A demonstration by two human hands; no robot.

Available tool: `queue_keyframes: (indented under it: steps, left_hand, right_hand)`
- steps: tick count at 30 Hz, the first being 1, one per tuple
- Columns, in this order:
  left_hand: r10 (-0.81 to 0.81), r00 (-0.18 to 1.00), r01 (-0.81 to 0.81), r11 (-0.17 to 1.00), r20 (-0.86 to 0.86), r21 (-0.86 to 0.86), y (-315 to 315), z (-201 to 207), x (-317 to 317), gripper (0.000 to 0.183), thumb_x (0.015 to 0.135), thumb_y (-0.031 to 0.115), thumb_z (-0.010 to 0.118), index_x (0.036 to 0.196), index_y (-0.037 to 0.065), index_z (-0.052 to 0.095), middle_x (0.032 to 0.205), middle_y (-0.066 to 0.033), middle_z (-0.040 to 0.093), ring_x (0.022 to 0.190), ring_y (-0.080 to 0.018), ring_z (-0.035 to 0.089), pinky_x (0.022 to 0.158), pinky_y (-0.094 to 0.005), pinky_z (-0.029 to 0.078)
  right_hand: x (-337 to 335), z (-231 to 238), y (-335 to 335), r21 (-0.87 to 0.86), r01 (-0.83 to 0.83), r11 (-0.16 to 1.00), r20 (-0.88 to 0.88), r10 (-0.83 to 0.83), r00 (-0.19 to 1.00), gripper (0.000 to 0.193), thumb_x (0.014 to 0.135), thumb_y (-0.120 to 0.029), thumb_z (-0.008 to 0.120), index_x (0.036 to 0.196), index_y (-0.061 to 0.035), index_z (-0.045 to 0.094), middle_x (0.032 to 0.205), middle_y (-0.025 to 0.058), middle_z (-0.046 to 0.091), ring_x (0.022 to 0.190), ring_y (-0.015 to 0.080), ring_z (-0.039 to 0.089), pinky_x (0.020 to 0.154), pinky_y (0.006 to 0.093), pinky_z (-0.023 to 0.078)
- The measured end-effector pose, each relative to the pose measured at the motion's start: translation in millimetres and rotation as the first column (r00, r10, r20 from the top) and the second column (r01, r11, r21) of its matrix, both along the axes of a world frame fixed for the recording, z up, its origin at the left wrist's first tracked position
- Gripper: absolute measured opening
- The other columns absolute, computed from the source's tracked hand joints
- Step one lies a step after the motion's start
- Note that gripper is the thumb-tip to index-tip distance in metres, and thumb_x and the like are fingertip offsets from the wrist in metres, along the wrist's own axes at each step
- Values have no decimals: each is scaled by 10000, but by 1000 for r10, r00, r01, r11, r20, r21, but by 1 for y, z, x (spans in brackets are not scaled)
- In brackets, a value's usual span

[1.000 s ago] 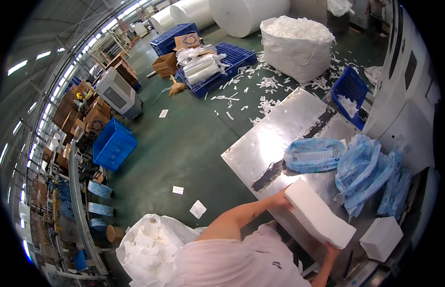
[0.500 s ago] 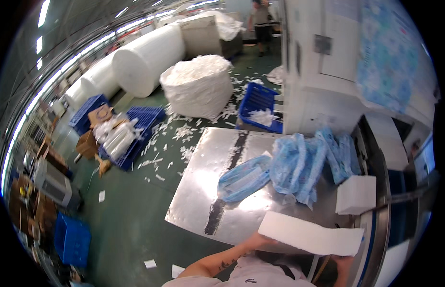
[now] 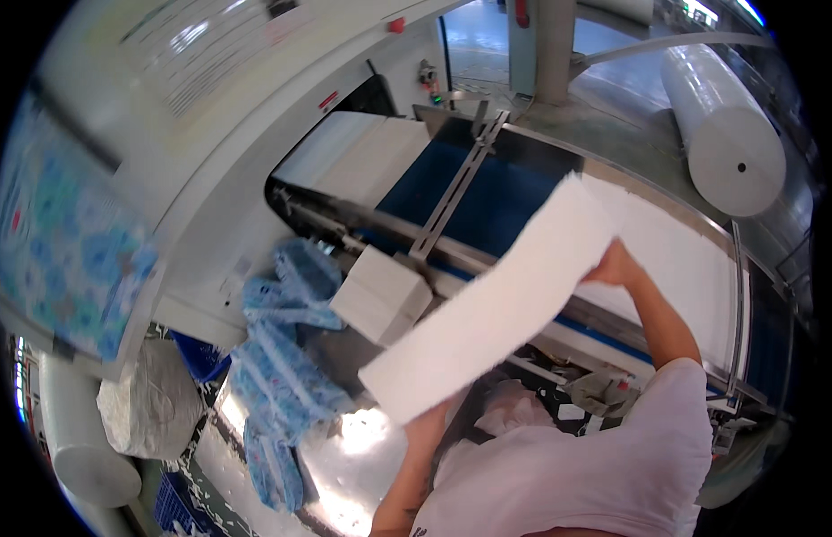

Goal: The person folds stacks of white tissues and places them into blue and white plastic packaging sleeves. They repeatedly pick up stacks of tissues, fold them, and insert them into the sleeves on a metal table in a factory setting.

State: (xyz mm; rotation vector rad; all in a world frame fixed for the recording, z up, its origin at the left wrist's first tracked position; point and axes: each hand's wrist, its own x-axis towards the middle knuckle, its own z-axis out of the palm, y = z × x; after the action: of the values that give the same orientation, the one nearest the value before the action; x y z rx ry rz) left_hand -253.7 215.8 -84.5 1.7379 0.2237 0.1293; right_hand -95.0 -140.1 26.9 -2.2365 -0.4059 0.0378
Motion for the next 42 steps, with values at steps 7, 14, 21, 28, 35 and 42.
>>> queue_keyframes:
  steps: [7, 14, 21, 28, 35, 42]
  left_hand:
    - [-111, 969, 152, 972, 218, -177, -139, 90, 216, 527, 791, 133, 678, 1220, -5, 406, 1143, -118, 516, 1032, -202, 508, 908, -316, 402]
    - [-246, 928, 100, 887, -280, -450, -188, 46, 284, 553, 827, 203, 634, 1271, 46, 345, 1164, -131, 502, 1002, -255, 541, 724, -423, 507]
    - [-373, 582, 194, 926, -723, -323, -173, 15, 310, 465, 859, 342, 582, 1180, 25, 467, 1026, -164, 574, 929, -288, 596, 654, -413, 540]
    - [-347, 795, 590, 636, -498, 498, -152, 35, 339, 557, 802, 408, 618, 1135, -28, 517, 956, -217, 619, 886, -323, 607, 767, -360, 472]
    - [-403, 633, 624, 771, -661, 127, -164, -44, 374, 653, 900, 496, 417, 1303, -16, 376, 1265, -183, 470, 1164, -276, 446, 977, -315, 323]
    - [-590, 432, 725, 677, -683, -126, -179, -29, 364, 626, 931, 483, 353, 1298, -23, 385, 1262, -145, 479, 1148, -210, 435, 982, -283, 301]
  right_hand:
    - [190, 15, -119, 486, 62, 872, -99, -16, 995, 749, 650, -233, 774, 1267, -34, 398, 1183, 93, 513, 1090, 197, 478, 954, 340, 360]
    - [292, -55, -150, 255, 75, 964, -384, 30, 923, 677, 671, -292, 740, 1236, -46, 460, 1170, 93, 538, 1090, 209, 485, 960, 337, 351]
    - [359, -116, -139, -303, -190, 934, -579, -22, 815, 671, 664, -406, 708, 1202, -62, 502, 1158, 117, 557, 1053, 255, 526, 908, 356, 400]
    - [341, -111, -76, -631, 23, 776, 42, 4, 999, 461, 734, -430, 651, 1050, -98, 604, 1083, 119, 590, 1097, 268, 519, 909, 424, 405]
    - [327, -181, -29, -625, 22, 780, 300, 214, 929, 573, 870, -579, 309, 996, -138, 654, 1122, 95, 573, 1126, 276, 460, 1042, 529, 162]
    - [331, -172, -40, -617, -339, 710, -30, 409, 912, 561, 893, -528, 310, 797, -135, 700, 915, 59, 645, 1055, 228, 518, 1055, 509, 146]
